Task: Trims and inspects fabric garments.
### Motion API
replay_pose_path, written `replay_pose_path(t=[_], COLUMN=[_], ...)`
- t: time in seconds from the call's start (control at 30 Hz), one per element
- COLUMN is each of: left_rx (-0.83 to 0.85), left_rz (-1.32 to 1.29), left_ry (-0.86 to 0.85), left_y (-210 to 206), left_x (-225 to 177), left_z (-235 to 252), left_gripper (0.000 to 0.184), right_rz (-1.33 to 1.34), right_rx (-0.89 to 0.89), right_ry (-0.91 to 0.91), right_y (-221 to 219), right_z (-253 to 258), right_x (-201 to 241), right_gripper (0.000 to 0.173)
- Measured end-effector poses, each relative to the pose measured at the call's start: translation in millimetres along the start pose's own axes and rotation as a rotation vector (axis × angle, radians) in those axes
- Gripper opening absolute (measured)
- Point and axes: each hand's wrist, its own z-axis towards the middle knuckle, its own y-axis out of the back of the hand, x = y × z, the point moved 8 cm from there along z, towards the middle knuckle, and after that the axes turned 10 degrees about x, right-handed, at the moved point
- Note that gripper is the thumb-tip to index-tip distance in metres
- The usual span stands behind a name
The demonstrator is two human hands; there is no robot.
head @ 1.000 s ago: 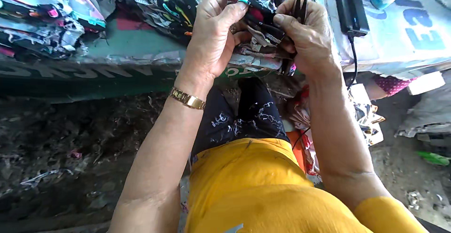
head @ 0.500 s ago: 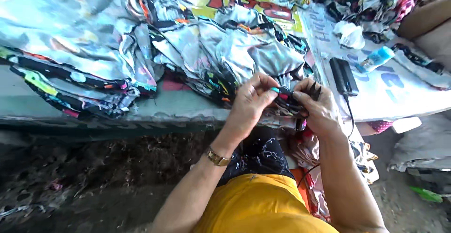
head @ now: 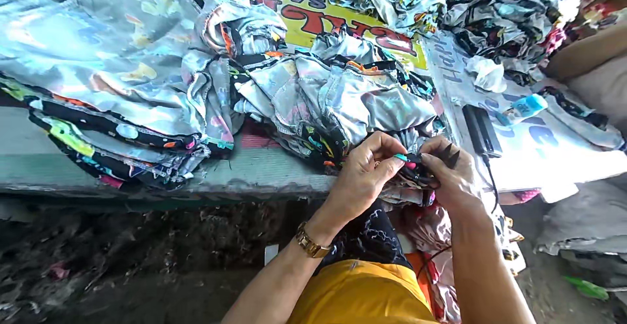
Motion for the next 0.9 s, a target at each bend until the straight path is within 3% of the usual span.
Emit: replay_pose_path(t=[0.9], left_rx=[0.094], left_rz=[-0.034], left_ry=[0.008], left_y=[-7.6], left_x=[0.0], left_z=[3.8], left_gripper=[0.013], right_rz=[-0.047], right_rx=[0.107], right_ry=[-0.112], right_y=[0.0], right_z=[4.5], right_x=[-2.4], right_gripper=[0.004])
